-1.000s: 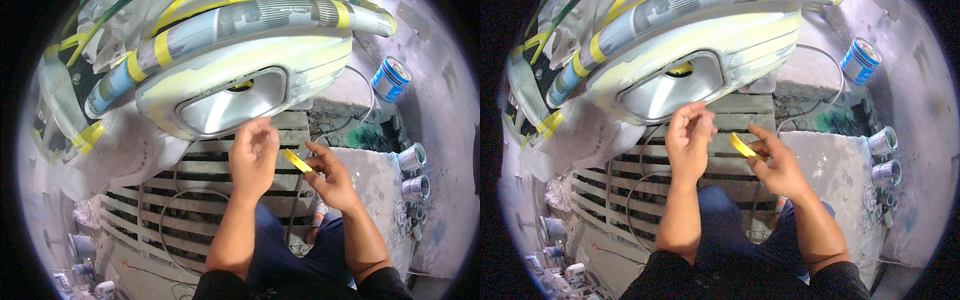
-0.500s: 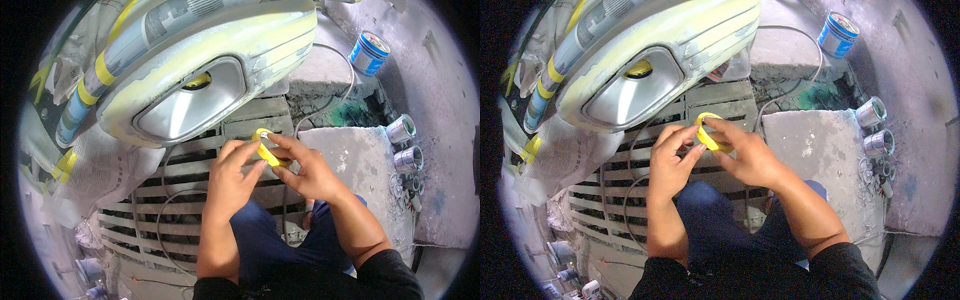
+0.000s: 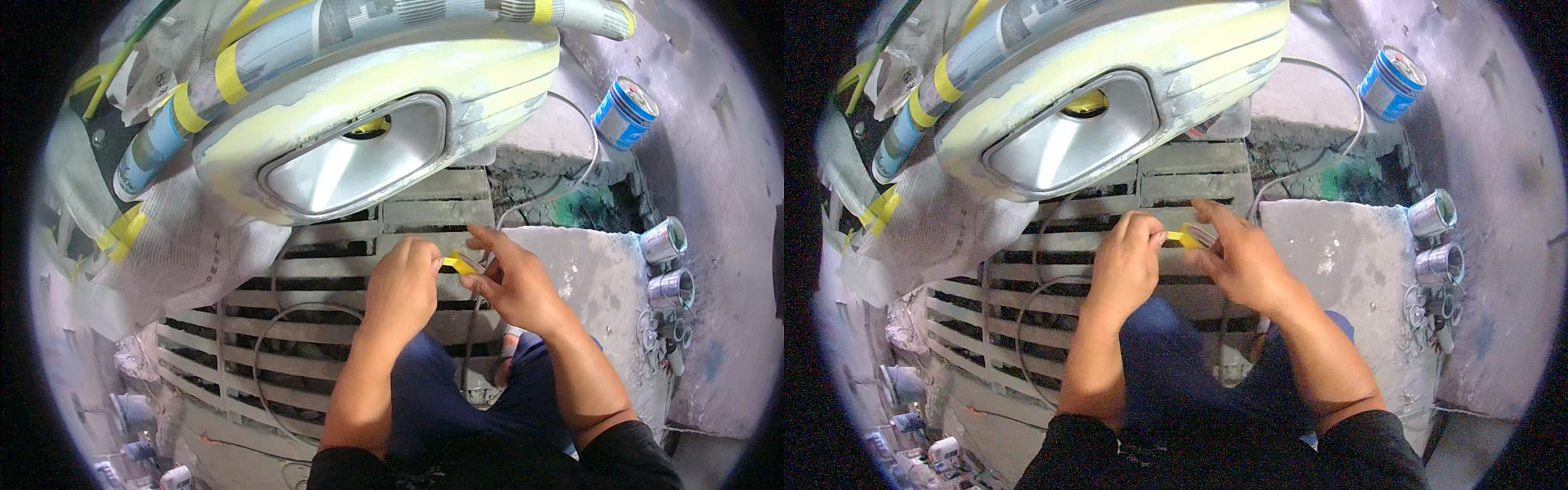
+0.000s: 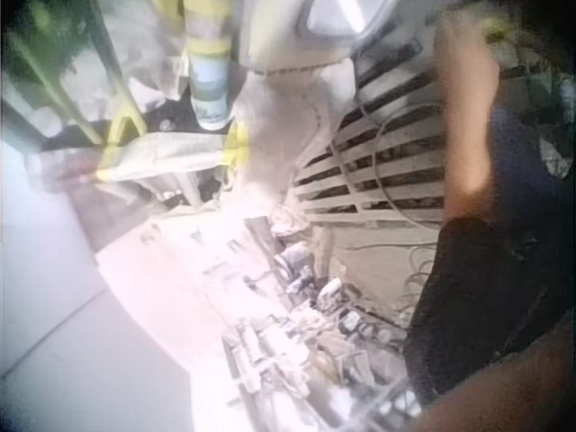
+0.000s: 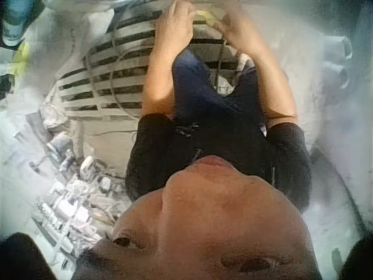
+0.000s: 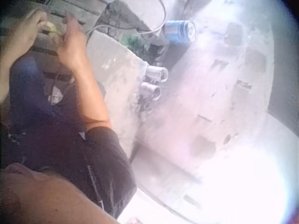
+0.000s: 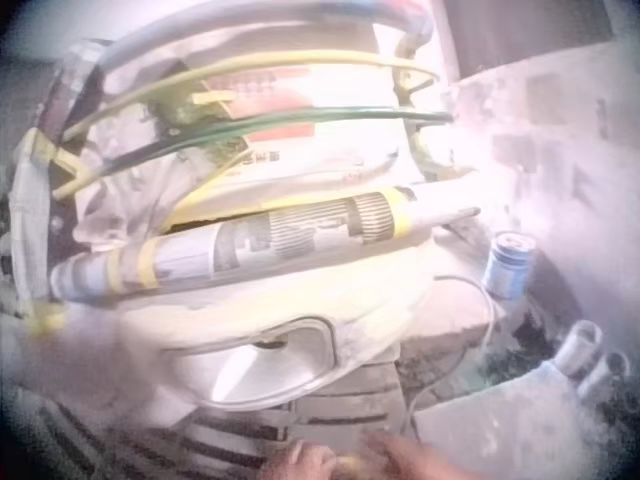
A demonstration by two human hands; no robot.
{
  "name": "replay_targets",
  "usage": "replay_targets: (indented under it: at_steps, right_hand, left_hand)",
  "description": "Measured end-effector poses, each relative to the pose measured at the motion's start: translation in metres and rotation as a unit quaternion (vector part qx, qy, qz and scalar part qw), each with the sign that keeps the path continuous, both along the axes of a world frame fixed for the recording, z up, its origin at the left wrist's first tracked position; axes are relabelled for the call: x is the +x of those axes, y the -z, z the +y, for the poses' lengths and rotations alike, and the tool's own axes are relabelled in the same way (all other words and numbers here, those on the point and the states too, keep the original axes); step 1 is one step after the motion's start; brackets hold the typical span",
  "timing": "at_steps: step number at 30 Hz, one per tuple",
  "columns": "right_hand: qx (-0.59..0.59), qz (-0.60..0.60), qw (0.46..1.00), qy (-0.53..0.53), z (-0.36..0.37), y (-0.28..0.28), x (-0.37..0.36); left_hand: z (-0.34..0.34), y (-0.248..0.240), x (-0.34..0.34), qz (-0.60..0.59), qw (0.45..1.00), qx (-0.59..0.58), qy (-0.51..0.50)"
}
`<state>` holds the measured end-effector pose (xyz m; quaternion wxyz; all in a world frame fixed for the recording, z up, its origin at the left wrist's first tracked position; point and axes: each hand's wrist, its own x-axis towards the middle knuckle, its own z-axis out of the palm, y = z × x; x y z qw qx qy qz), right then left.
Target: The person applies yellow masking tape to a car headlight assembly, covering the edges and surrounding areas. They smooth the tape and adjust the newspaper covering the rest of the part.
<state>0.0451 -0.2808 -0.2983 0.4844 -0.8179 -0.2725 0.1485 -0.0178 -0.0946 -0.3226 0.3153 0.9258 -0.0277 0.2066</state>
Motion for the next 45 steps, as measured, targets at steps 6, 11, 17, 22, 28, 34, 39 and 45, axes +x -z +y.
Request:
replay_targets:
  at_steps: [6, 11, 17, 22, 28, 34, 39, 45]
  right_hand:
    - [-0.079, -0.162, 0.984, -0.009, 0.005, 0.026, -0.002]
    - [-0.035, -0.198, 0.979, -0.040, 0.012, 0.022, -0.017]
    - [-0.016, -0.321, 0.944, -0.080, 0.018, 0.017, -0.022]
    - [0.054, -0.486, 0.867, -0.095, 0.024, 0.009, -0.031]
    - [0.034, -0.417, 0.899, -0.126, 0.009, 0.007, -0.047]
    - [0.037, -0.248, 0.965, -0.081, 0.012, 0.004, -0.027]
    - [-0.009, -0.172, 0.977, -0.122, 0.005, -0.001, -0.020]
    - [-0.014, -0.166, 0.975, -0.144, 0.000, 0.006, -0.013]
  left_hand:
    - [-0.004, 0.011, -0.008, 0.028, 0.998, 0.018, -0.045]
    - [0.010, 0.005, -0.012, 0.040, 0.997, -0.019, -0.062]
    - [0.015, 0.010, -0.016, 0.024, 0.996, 0.004, -0.090]
    - [0.020, 0.013, -0.019, -0.001, 0.986, -0.057, -0.156]
    - [0.055, 0.025, -0.039, -0.013, 0.981, -0.055, -0.186]
    - [0.058, -0.028, -0.043, -0.091, 0.987, -0.001, -0.136]
    - [0.063, -0.056, -0.031, -0.151, 0.973, 0.056, -0.165]
    - [0.059, -0.069, 0.007, -0.220, 0.951, 0.088, -0.198]
